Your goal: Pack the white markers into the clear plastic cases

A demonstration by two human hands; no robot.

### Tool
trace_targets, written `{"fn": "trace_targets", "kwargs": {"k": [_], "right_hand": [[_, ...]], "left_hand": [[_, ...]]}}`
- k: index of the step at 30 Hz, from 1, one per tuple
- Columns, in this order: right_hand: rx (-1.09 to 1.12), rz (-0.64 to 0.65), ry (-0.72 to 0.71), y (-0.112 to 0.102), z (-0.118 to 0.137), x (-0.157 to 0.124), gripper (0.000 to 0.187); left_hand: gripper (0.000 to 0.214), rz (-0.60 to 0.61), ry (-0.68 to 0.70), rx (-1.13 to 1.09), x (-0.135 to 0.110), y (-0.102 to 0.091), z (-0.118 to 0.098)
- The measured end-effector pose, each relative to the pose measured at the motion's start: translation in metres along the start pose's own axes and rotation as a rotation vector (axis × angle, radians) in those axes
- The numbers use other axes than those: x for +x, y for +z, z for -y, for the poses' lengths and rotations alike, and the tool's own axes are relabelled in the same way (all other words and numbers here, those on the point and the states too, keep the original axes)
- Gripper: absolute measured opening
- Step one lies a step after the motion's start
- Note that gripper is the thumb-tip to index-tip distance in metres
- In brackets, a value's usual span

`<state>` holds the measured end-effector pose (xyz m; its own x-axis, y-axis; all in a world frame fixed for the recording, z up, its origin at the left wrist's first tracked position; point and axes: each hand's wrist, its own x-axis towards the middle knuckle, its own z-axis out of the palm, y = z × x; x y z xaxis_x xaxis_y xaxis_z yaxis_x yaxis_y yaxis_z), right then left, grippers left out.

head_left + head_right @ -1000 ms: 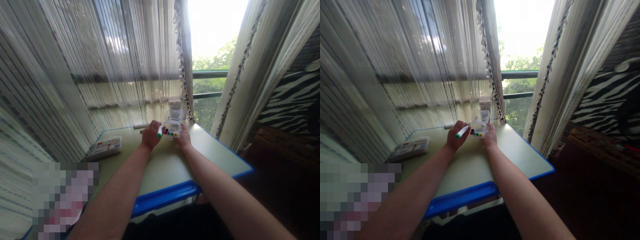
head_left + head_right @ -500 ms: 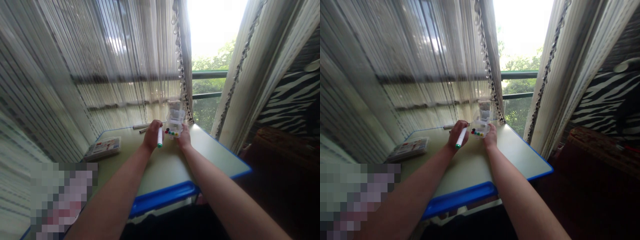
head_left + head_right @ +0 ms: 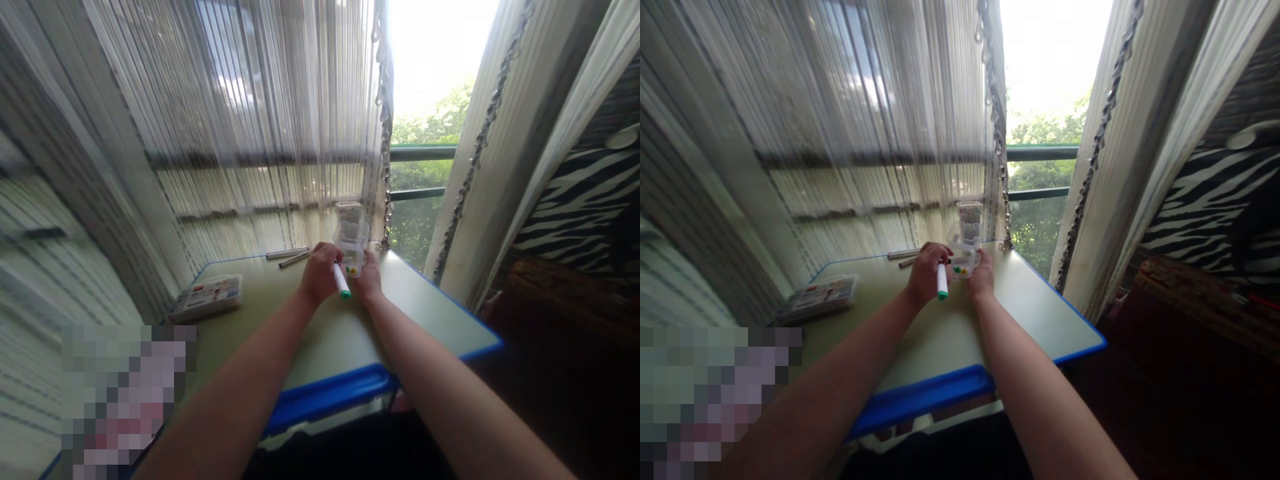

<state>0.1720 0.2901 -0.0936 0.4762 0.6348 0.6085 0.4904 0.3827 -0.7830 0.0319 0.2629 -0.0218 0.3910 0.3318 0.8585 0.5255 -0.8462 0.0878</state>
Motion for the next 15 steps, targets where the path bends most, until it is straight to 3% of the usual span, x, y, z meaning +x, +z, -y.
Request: {"fn": "trace_targets", "kwargs": {"k": [4, 10, 15], "right_hand": [[0.009, 0.007, -0.003, 0.0, -0.0012, 0.0005, 0.05], [-0.016, 0.04, 0.021, -0.0038, 0.0015, 0.0003, 0.059], [-0.018, 0.021, 0.021, -0.0042, 0.0041, 0.0002, 0.056]], "left_hand": [[0.023, 0.052, 0.006, -0.051, 0.0021, 0.0025, -0.007], [0.029, -0.021, -0.046, -0.032, -0.0007, 0.0081, -0.0051], [0.026, -0.021, -0.089, -0.031, -0.0007, 0.0095, -0.0004]]}}
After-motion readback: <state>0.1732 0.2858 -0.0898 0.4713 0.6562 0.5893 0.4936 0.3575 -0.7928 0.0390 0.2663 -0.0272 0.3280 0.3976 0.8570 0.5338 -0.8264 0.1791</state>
